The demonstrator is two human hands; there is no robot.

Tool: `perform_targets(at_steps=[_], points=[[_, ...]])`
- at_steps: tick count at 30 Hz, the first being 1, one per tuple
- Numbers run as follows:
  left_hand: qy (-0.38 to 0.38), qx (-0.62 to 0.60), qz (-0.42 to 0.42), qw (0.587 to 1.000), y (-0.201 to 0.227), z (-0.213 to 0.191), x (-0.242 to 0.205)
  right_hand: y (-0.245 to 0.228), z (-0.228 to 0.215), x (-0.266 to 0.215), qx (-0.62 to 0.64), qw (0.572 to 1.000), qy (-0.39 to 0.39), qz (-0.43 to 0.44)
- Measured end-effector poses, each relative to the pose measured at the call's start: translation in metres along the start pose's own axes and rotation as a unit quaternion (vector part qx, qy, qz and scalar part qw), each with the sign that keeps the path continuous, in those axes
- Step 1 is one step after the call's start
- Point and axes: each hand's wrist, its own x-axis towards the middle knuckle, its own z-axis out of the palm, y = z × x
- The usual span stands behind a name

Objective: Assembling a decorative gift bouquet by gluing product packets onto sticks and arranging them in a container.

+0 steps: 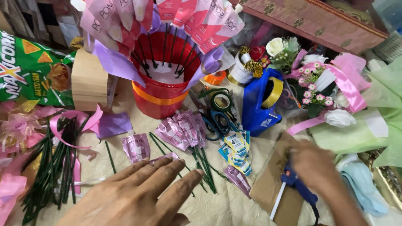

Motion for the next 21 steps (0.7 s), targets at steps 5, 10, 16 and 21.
perform_targets(at_steps=[5,10,16,21], points=[[-0.002,0.004,-0.001,1.0,0.001,-0.006,0.0,0.07,-0.018,-0.05,0.018,0.968,-0.1,0.23],[0.008,0.008,0.004,1.0,0.003,-0.011,0.001,0.123,0.044,-0.036,-0.043,0.91,-0.223,0.348],[0.002,0.001,-0.01,1.0,0.001,-0.015,-0.003,0.115,0.041,-0.033,-0.112,0.911,-0.193,0.346],[-0.022,0.002,-0.018,1.0,-0.004,-0.018,-0.003,0.082,0.031,-0.03,-0.023,0.976,-0.07,0.205]])
